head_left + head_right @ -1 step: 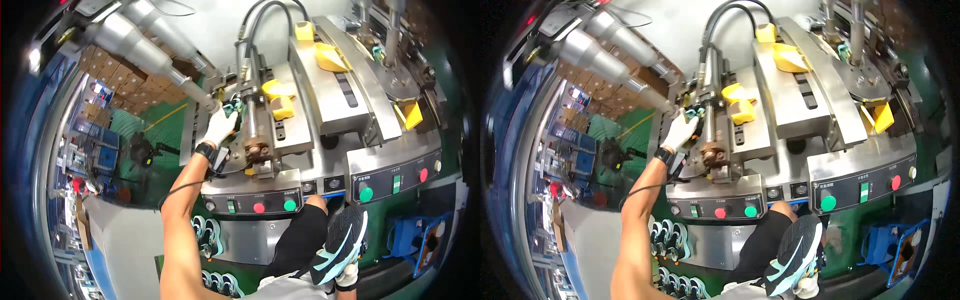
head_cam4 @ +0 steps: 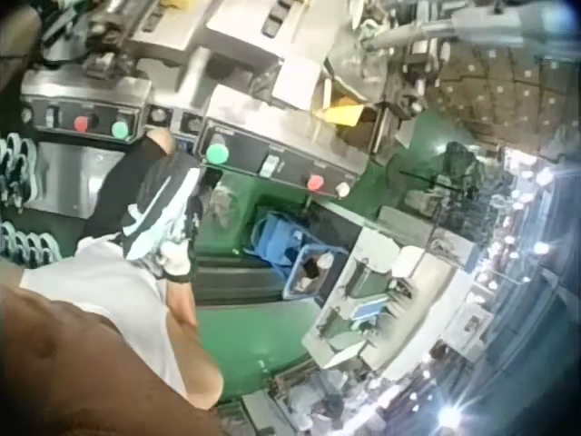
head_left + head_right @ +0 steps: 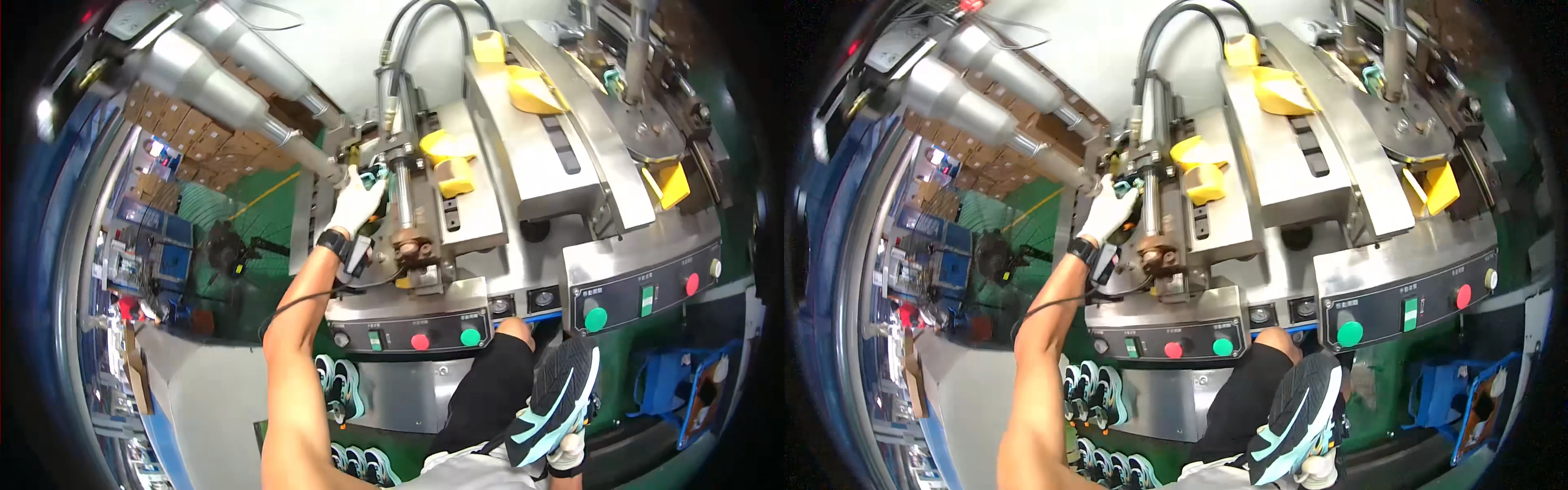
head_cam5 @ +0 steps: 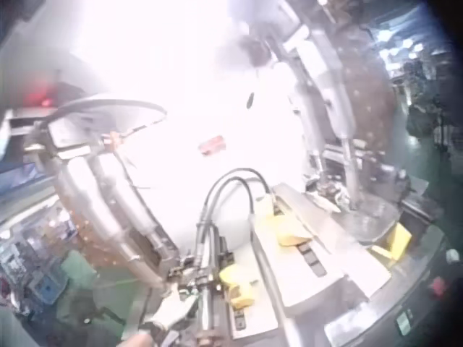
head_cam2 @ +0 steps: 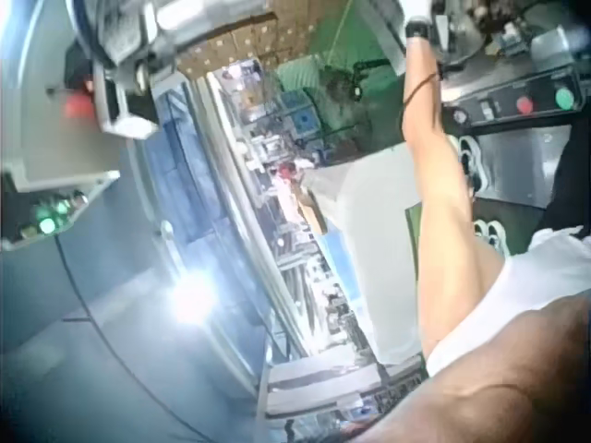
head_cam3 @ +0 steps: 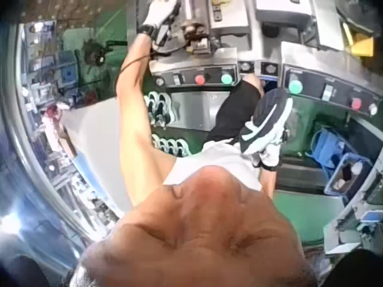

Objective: Using an industrial machine to press and shape athletic shoes in a factory.

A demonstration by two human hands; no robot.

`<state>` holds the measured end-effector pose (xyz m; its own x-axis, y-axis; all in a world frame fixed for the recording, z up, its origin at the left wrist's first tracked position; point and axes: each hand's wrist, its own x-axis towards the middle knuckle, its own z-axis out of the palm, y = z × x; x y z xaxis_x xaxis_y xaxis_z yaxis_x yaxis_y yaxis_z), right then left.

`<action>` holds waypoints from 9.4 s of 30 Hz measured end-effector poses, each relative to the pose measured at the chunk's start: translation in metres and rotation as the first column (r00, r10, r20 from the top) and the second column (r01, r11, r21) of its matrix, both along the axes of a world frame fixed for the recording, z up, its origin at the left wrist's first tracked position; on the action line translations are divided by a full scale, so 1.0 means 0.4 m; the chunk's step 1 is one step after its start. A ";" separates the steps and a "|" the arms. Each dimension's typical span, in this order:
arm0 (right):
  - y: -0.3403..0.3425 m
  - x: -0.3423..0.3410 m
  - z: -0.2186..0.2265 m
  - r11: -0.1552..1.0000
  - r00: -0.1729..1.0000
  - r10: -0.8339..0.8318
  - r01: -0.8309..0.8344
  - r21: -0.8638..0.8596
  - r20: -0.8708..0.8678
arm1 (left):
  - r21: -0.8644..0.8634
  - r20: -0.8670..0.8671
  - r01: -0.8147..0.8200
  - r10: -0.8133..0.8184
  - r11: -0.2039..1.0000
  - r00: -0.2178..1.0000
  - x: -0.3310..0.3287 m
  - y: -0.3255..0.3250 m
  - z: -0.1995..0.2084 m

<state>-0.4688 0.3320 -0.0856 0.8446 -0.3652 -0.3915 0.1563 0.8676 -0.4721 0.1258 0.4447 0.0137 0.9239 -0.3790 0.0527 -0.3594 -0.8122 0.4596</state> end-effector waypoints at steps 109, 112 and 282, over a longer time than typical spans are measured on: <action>-1.491 -1.009 0.021 0.107 0.018 -0.992 -0.389 -0.915 -0.123 | -0.431 -0.852 0.093 -0.439 0.897 0.286 -1.224 -0.066 -0.257; -1.450 -1.099 0.015 -0.298 0.242 -0.952 -0.580 -0.758 0.189 | -0.468 -0.778 0.292 -0.546 0.834 0.312 -1.152 -0.030 -0.241; 0.047 -0.310 0.088 -0.071 0.605 -0.796 -0.083 -0.994 0.006 | -0.466 0.219 0.873 -0.975 -0.145 -0.045 -1.330 -0.288 0.069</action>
<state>-0.5929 0.3508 -0.0505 0.2311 -0.8819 0.4110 -0.3513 -0.4695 -0.8100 -0.4064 0.3297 0.0412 -0.3472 -0.8367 0.4236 -0.4696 0.5461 0.6937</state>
